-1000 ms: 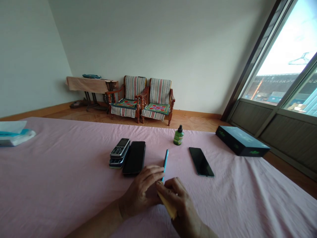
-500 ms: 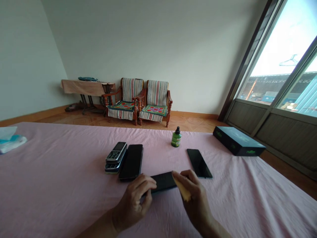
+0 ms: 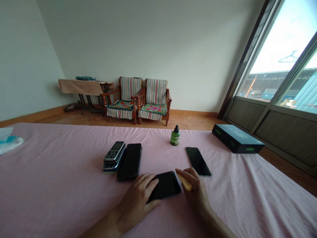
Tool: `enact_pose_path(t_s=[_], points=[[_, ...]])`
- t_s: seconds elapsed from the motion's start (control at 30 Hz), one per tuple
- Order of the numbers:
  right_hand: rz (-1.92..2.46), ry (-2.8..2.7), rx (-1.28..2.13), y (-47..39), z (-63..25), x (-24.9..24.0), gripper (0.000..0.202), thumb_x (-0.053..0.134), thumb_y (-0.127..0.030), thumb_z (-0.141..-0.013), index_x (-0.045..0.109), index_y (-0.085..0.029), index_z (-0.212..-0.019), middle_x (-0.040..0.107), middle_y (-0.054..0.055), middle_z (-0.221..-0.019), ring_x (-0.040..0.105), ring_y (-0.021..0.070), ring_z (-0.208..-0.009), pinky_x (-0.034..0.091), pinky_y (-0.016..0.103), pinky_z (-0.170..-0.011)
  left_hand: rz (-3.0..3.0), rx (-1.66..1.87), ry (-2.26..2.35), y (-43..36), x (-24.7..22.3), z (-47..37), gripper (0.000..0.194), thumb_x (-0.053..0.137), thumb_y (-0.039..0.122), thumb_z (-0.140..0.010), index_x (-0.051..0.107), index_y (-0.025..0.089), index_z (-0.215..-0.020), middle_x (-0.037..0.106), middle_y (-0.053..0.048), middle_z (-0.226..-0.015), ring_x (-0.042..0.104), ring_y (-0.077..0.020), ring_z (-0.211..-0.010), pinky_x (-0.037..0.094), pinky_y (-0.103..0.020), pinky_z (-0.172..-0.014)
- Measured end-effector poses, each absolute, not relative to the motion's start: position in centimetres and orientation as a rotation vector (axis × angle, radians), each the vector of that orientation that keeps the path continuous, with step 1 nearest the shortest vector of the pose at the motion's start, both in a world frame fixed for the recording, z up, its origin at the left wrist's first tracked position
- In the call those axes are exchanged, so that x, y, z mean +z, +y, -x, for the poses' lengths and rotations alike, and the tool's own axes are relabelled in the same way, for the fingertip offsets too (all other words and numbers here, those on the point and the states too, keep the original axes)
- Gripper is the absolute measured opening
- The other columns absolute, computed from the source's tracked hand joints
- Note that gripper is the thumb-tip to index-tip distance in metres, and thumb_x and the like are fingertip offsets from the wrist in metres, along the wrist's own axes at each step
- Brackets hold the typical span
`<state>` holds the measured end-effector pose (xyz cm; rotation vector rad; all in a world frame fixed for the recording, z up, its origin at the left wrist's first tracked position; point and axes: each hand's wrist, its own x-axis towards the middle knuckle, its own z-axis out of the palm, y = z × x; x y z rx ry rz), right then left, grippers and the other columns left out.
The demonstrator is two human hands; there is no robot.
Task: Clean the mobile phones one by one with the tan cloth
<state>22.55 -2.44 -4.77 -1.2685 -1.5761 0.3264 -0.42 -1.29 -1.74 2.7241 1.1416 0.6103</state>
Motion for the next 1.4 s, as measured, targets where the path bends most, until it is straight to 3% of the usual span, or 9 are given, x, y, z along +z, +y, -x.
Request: enact_pose_path(t_s=[0.17, 0.37, 0.57, 0.7, 1.07, 1.27, 1.4], points=[[1.281, -1.531, 0.273, -2.3, -23.0, -4.5, 0.033, 0.050, -0.012, -0.082, 0.072, -0.019, -0.105, 0.058, 0.007, -0.087, 0.061, 0.0164, -0.076, 0.049, 0.023, -0.064, -2.705, 0.526, 1.112, -1.3, -0.3, 0.0, 0.048, 0.073, 0.025, -0.077, 0.061, 0.010, -0.121, 0.062, -0.017, -0.123, 0.056, -0.0314, -0.115, 0.045, -0.045, -0.099], [1.294, -1.491, 0.253, -2.4, -23.0, -4.1, 0.031, 0.050, -0.016, -0.083, 0.072, -0.019, -0.105, 0.057, 0.007, -0.087, 0.061, 0.0171, -0.077, 0.049, 0.024, -0.065, -2.494, 0.421, 0.948, 0.0, 2.8, 0.9, 0.022, 0.063, 0.032, -0.084, 0.071, 0.020, -0.100, 0.073, -0.001, -0.089, 0.068, -0.0179, -0.079, 0.051, -0.023, -0.073], [1.257, -1.480, 0.293, -2.4, -22.7, -4.2, 0.032, 0.050, -0.015, -0.083, 0.072, -0.021, -0.106, 0.058, 0.007, -0.088, 0.062, 0.0166, -0.077, 0.050, 0.024, -0.066, -2.763, 0.559, 1.037, 0.3, 2.3, 0.8, 0.014, 0.059, 0.022, -0.090, 0.068, 0.020, -0.100, 0.072, -0.004, -0.089, 0.067, -0.0201, -0.082, 0.049, -0.028, -0.075], [1.242, -1.472, 0.306, -2.4, -22.6, -4.2, 0.031, 0.051, -0.015, -0.083, 0.072, -0.022, -0.105, 0.059, 0.006, -0.087, 0.061, 0.0163, -0.077, 0.049, 0.024, -0.066, -2.892, 0.678, 1.077, 0.2, 1.5, 0.2, 0.016, 0.049, 0.014, -0.094, 0.064, 0.019, -0.091, 0.069, -0.003, -0.080, 0.066, -0.0196, -0.074, 0.049, -0.029, -0.069], [1.227, -1.358, 0.379, -2.0, -22.8, -4.1, 0.026, 0.055, -0.022, -0.084, 0.074, -0.020, -0.100, 0.059, 0.005, -0.079, 0.060, 0.0163, -0.070, 0.049, 0.025, -0.061, -2.543, 0.955, 1.127, 1.7, 2.4, 0.5, 0.031, 0.039, 0.026, -0.098, 0.065, 0.019, -0.082, 0.068, -0.002, -0.074, 0.066, -0.0152, -0.066, 0.048, -0.022, -0.064], [1.239, -1.264, 0.461, -1.4, -22.6, -4.4, 0.024, 0.059, -0.027, -0.084, 0.075, -0.019, -0.099, 0.060, 0.005, -0.075, 0.060, 0.0159, -0.067, 0.048, 0.024, -0.059, -2.582, 0.814, 1.188, 1.8, 2.7, -0.5, 0.036, 0.036, 0.025, -0.098, 0.060, 0.019, -0.072, 0.065, -0.001, -0.068, 0.065, -0.0157, -0.063, 0.047, -0.022, -0.060], [1.233, -1.295, 0.401, -1.4, -22.5, -4.4, 0.026, 0.056, -0.022, -0.085, 0.073, -0.019, -0.103, 0.059, 0.004, -0.076, 0.059, 0.0155, -0.068, 0.049, 0.024, -0.059, -2.682, 0.811, 1.129, 2.2, 1.9, -0.4, 0.024, 0.042, 0.026, -0.096, 0.065, 0.020, -0.091, 0.070, -0.003, -0.080, 0.068, -0.0177, -0.073, 0.051, -0.024, -0.069]])
